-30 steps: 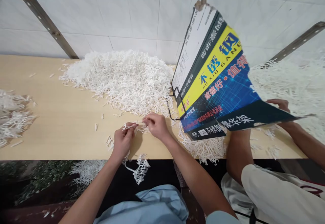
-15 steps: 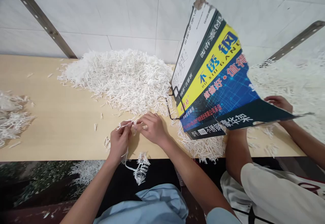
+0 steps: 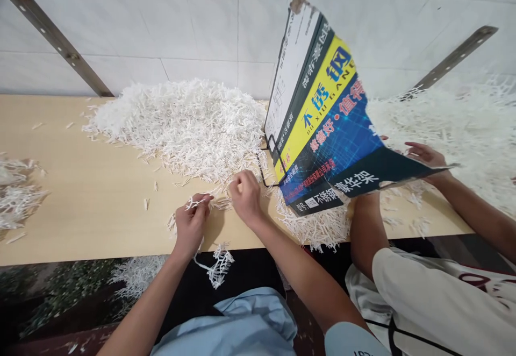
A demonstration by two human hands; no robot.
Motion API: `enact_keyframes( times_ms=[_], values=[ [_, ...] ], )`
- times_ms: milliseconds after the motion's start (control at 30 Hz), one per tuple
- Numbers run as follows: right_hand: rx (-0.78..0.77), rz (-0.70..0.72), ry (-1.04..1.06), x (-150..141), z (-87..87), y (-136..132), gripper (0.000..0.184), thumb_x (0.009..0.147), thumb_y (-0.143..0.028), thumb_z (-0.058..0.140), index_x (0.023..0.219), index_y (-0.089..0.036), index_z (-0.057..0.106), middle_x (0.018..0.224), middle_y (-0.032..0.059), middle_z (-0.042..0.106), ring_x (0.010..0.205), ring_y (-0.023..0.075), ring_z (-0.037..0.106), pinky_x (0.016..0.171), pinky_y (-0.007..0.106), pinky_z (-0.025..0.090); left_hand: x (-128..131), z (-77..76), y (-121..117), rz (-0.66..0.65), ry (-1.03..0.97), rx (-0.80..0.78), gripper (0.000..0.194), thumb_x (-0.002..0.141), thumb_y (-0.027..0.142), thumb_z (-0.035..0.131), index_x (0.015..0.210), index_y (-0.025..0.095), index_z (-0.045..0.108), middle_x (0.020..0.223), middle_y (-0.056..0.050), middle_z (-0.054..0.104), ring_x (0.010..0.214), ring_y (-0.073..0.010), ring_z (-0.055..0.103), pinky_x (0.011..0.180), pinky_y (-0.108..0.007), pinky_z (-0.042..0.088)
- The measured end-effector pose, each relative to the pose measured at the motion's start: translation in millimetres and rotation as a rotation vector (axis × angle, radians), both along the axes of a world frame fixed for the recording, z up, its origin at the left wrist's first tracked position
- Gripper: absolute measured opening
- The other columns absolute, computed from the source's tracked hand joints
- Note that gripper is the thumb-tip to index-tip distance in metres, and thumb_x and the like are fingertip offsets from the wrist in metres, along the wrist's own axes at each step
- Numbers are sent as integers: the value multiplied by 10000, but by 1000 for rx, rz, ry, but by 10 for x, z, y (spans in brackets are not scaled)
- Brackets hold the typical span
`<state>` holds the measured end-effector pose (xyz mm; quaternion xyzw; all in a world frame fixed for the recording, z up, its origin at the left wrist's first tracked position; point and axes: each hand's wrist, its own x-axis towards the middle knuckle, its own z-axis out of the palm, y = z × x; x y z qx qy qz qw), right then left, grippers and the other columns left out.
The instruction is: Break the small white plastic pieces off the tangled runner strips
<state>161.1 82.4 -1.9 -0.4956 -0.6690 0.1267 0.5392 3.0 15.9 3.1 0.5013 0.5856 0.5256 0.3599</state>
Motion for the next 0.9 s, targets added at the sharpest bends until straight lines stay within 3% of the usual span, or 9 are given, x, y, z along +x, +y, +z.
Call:
enact_keyframes(
  times_ms=[67,167,267,367,433,567,667,733,900],
  values=[
    [-112,-91,93,27,-5,20,256,996,-206,438,744,-232,472,708,-2,537,684,175,501,673,306,383,-6,13,-41,85,-81,6,344,947,479,607,858,172,732,548,48,462,504,-109,406,523,-243,317],
    [-214,20,1,24,-5,37,365,1039,-284,444,678,-233,464,646,-8,518,654,177,499,677,314,388,-42,88,-129,110,-130,-16,376,940,483,628,743,169,690,567,40,452,512,-107,402,517,-251,307],
    [-155,81,-142,-3,34,27,262,1038,-326,487,823,-219,594,835,54,647,840,223,593,807,357,446,-87,206,-208,103,-156,-15,450,960,472,612,621,176,617,603,5,508,585,-129,497,578,-257,372],
    [-33,91,-140,-33,142,-74,202,1031,-314,479,1093,-205,637,1127,124,678,1102,275,603,984,427,446,-126,316,-254,156,-320,15,390,968,462,624,713,166,636,755,-17,613,570,-96,472,634,-262,421],
    [6,193,-93,-82,248,-235,226,1033,-307,452,1086,-209,649,1111,120,688,1102,279,614,995,437,451,-141,373,-279,176,-438,29,369,956,465,650,748,160,643,820,-23,632,558,-75,449,651,-263,441],
    [-282,524,-21,-304,434,-725,159,1002,-311,542,950,-224,664,874,51,699,840,218,655,795,347,504,-130,460,-354,181,-544,27,353,915,482,707,783,157,674,745,-15,609,645,-103,548,677,-249,485],
    [-492,616,57,-475,471,-1016,76,949,-266,615,914,-217,661,829,36,696,772,194,642,736,316,501,-145,499,-411,162,-561,-45,385,895,547,703,875,163,713,779,-29,642,664,-127,596,576,-230,476],
    [-628,634,252,-511,459,-1098,131,972,-291,588,892,-210,651,746,15,655,689,168,621,670,288,496,-200,510,-439,73,-477,-62,403,879,561,713,972,170,747,887,-65,704,721,-160,646,598,-251,511],
    [-761,454,634,-312,465,-1092,239,930,-433,688,882,-204,636,626,-35,526,540,114,486,526,239,426,-364,463,-532,-397,-87,-192,391,825,344,804,1197,234,758,1115,-79,769,1019,-244,700,938,-334,535]
  ],
)
